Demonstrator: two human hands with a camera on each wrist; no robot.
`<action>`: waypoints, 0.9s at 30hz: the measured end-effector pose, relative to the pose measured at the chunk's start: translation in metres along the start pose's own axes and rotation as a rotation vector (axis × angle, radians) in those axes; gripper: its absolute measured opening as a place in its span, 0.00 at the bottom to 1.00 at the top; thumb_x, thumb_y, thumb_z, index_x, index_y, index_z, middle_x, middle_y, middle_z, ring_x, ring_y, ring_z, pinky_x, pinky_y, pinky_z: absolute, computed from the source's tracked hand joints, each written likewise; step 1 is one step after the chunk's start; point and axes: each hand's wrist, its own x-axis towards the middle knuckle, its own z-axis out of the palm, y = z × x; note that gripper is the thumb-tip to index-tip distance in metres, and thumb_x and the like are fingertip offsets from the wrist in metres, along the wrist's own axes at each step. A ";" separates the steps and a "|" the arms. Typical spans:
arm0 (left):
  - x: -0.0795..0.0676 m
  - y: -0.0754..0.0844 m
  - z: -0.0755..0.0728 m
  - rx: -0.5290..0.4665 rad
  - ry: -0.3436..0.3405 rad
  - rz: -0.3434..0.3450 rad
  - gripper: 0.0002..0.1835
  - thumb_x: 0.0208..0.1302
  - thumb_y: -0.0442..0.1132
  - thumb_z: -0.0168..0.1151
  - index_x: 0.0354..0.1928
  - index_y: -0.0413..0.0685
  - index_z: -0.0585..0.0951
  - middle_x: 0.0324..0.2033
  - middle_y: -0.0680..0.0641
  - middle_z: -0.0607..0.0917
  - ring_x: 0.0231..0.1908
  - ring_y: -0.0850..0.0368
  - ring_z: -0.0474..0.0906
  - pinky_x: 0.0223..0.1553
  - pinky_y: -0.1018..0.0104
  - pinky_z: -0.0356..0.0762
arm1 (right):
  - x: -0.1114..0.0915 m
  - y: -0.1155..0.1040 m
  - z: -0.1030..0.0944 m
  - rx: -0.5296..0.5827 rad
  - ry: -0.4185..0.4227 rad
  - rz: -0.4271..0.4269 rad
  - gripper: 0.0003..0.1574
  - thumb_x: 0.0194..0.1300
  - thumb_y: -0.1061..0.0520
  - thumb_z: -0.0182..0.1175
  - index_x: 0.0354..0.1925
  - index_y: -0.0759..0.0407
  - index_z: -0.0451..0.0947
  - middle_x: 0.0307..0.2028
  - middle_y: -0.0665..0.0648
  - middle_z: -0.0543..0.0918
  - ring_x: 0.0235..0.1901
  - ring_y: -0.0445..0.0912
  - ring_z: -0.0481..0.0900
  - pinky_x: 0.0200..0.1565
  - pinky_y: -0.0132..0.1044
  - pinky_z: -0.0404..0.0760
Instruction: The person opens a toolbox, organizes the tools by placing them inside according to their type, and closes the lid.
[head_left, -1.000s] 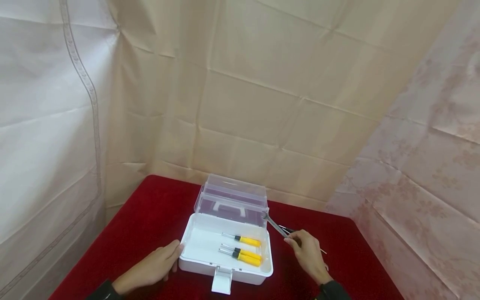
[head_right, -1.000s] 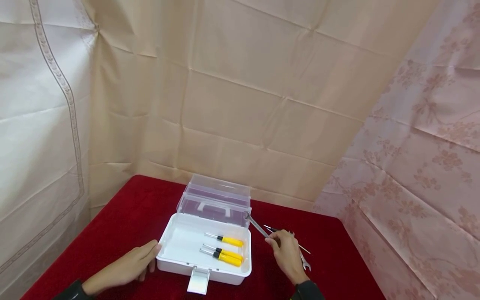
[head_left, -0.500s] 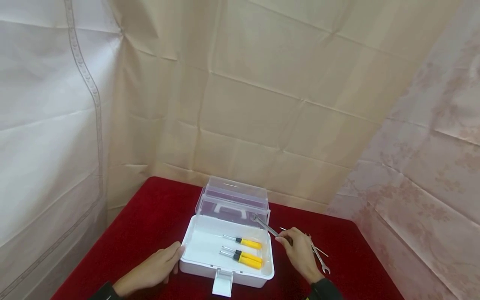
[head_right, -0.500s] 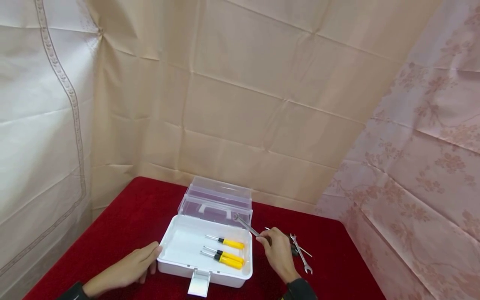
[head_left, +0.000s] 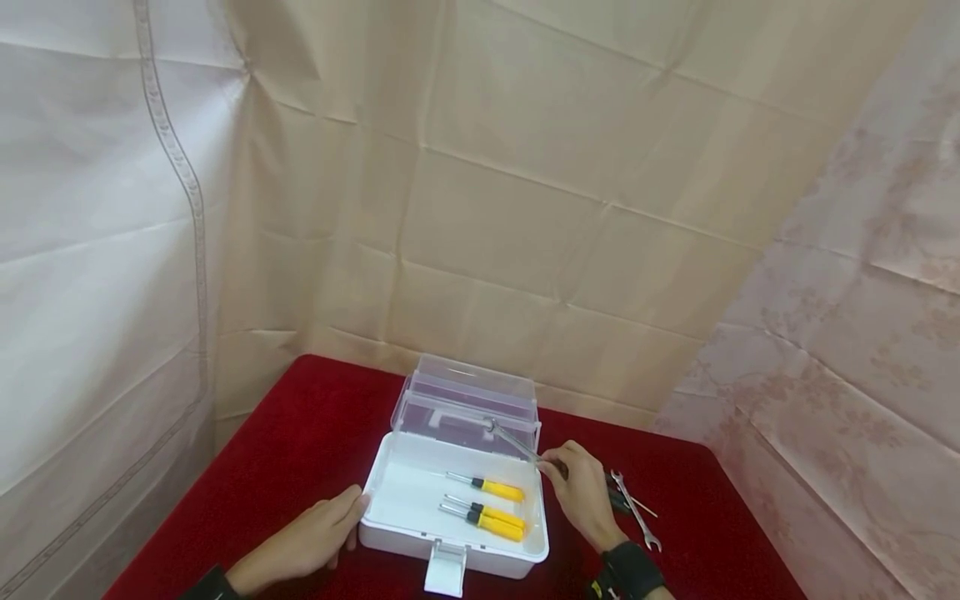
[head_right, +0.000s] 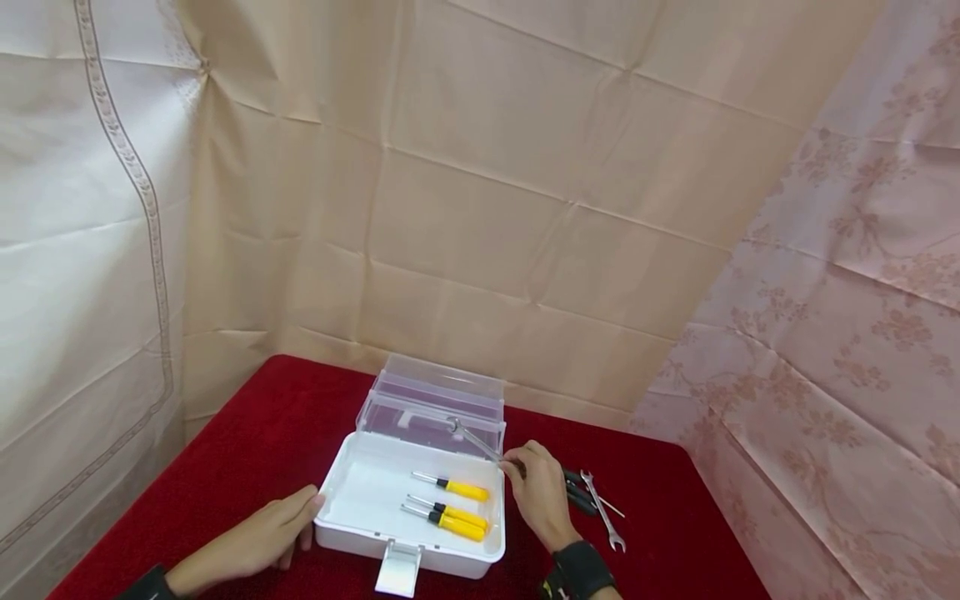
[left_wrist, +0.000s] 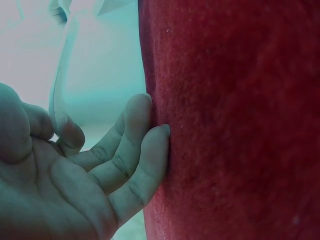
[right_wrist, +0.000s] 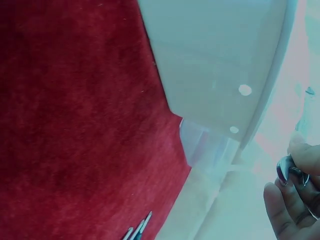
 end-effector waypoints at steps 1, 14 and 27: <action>0.000 0.000 0.000 -0.002 0.000 -0.004 0.18 0.80 0.53 0.37 0.39 0.49 0.68 0.24 0.49 0.76 0.16 0.54 0.73 0.20 0.64 0.70 | 0.001 -0.001 0.000 0.002 0.010 -0.009 0.05 0.57 0.57 0.71 0.34 0.53 0.86 0.28 0.43 0.75 0.25 0.40 0.72 0.34 0.27 0.78; 0.000 -0.002 0.001 -0.003 0.004 -0.001 0.17 0.79 0.53 0.38 0.39 0.49 0.69 0.23 0.49 0.76 0.16 0.54 0.73 0.20 0.64 0.70 | 0.012 -0.010 0.009 -0.043 0.023 -0.143 0.10 0.51 0.57 0.74 0.35 0.57 0.89 0.27 0.43 0.74 0.25 0.39 0.68 0.30 0.27 0.76; -0.004 -0.003 0.002 -0.056 -0.014 -0.041 0.16 0.79 0.51 0.40 0.40 0.48 0.68 0.24 0.47 0.77 0.17 0.54 0.74 0.21 0.65 0.72 | 0.015 -0.025 0.025 0.002 -0.040 -0.122 0.10 0.53 0.53 0.73 0.36 0.53 0.89 0.35 0.46 0.83 0.30 0.41 0.73 0.38 0.31 0.78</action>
